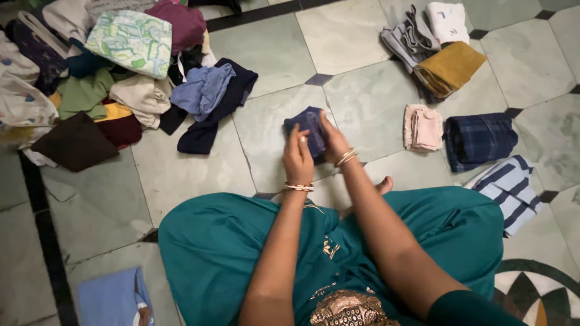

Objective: The person sits on the floor and folds various pieces of clothing, including shirts, pants, and underwear, by hand. Each item is smoothed, folded into a compact shape, and placed into a growing stack on the floor.

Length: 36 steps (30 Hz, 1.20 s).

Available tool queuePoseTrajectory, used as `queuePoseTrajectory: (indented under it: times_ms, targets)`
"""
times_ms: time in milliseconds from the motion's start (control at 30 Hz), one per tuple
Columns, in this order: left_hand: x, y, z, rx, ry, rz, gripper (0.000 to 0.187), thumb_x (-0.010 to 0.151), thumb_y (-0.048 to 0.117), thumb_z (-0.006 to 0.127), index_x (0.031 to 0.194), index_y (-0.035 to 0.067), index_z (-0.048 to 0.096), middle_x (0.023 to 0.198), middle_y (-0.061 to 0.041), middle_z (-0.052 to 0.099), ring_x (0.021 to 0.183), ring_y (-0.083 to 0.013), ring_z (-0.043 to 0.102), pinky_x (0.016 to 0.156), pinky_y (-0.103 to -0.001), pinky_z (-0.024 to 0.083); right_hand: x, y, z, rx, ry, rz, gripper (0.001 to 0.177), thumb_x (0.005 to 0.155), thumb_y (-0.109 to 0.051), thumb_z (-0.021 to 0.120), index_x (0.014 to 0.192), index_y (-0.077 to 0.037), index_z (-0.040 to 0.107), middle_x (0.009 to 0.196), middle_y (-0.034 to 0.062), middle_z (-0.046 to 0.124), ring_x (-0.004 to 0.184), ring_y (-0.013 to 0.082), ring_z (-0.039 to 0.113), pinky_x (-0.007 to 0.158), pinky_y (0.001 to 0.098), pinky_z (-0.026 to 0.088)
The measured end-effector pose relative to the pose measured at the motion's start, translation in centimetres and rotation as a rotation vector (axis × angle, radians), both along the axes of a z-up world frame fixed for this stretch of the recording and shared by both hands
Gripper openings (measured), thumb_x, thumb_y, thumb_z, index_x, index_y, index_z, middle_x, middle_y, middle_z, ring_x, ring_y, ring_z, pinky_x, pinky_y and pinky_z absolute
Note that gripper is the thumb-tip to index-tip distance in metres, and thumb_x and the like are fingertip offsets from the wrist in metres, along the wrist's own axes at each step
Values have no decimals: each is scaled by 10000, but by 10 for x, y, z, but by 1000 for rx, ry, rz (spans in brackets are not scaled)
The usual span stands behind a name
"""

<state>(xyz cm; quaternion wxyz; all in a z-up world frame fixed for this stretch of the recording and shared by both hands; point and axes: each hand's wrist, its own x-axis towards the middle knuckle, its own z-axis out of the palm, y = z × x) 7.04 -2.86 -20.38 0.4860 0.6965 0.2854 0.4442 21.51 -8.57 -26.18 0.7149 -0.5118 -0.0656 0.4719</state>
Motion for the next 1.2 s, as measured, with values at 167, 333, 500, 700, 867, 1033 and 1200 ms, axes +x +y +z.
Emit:
queuePoseTrajectory:
  times_ms: [167, 333, 500, 700, 867, 1033, 1200]
  targets:
    - [3, -5, -23, 96, 114, -141, 424, 929, -46, 436, 1285, 19, 657, 1272, -166, 694, 1197, -356, 666, 1028, -404, 545, 35, -26, 23, -370, -519, 150, 756, 799, -209, 815, 1451, -76, 457, 1298, 109, 634, 1055, 187, 671, 843, 345, 571]
    - [4, 0, -27, 358, 564, -174, 437, 951, 118, 538, 1385, 95, 582, 1540, -50, 512, 1459, -302, 417, 1195, -506, 366, 37, -29, 3, -468, -502, 90, 626, 767, -110, 785, 1359, -26, 599, 1190, 208, 676, 975, 283, 713, 835, 420, 599]
    - [11, -2, -25, 407, 916, -261, 648, 971, 384, 495, 1578, 209, 352, 1687, 7, 249, 1550, -278, 96, 1160, -717, 98, 8, -13, -6, -483, -1389, -42, 432, 923, -178, 677, 1339, -71, 626, 1357, 173, 647, 1268, 398, 620, 1114, 496, 504]
    - [25, 7, -22, 255, 1280, -429, 729, 997, 570, 351, 1633, 244, 209, 1707, 51, 152, 1590, -244, -104, 1144, -763, -100, -26, 8, 20, -661, -1738, 387, 586, 1020, -429, 492, 1529, -139, 488, 1669, 50, 301, 1541, 437, 98, 1198, 654, 153]
    - [26, 4, -23, 272, 1273, -402, 757, 965, 538, 388, 1629, 240, 178, 1699, 48, 129, 1552, -249, -107, 1121, -771, -105, -14, 13, 21, -700, -1650, 438, 656, 1026, -475, 464, 1587, -144, 392, 1707, 62, 206, 1538, 473, 31, 1209, 640, 122]
    - [9, -1, -30, 412, 1116, -230, 801, 941, 538, 495, 1616, 165, 278, 1731, 18, 157, 1550, -367, 25, 1103, -790, -19, 26, 11, -14, -369, -1872, 483, 672, 1087, -445, 581, 1580, -25, 402, 1667, 190, 378, 1601, 308, 265, 1253, 629, 160]
    - [10, 1, -34, 134, 730, -244, 621, 931, 551, 596, 1413, 159, 576, 1644, -93, 300, 1514, -430, 209, 1139, -699, 176, 115, -74, -14, -555, -968, -344, 410, 1002, -262, 646, 1396, -149, 640, 1085, 94, 783, 834, 203, 708, 752, 370, 521]
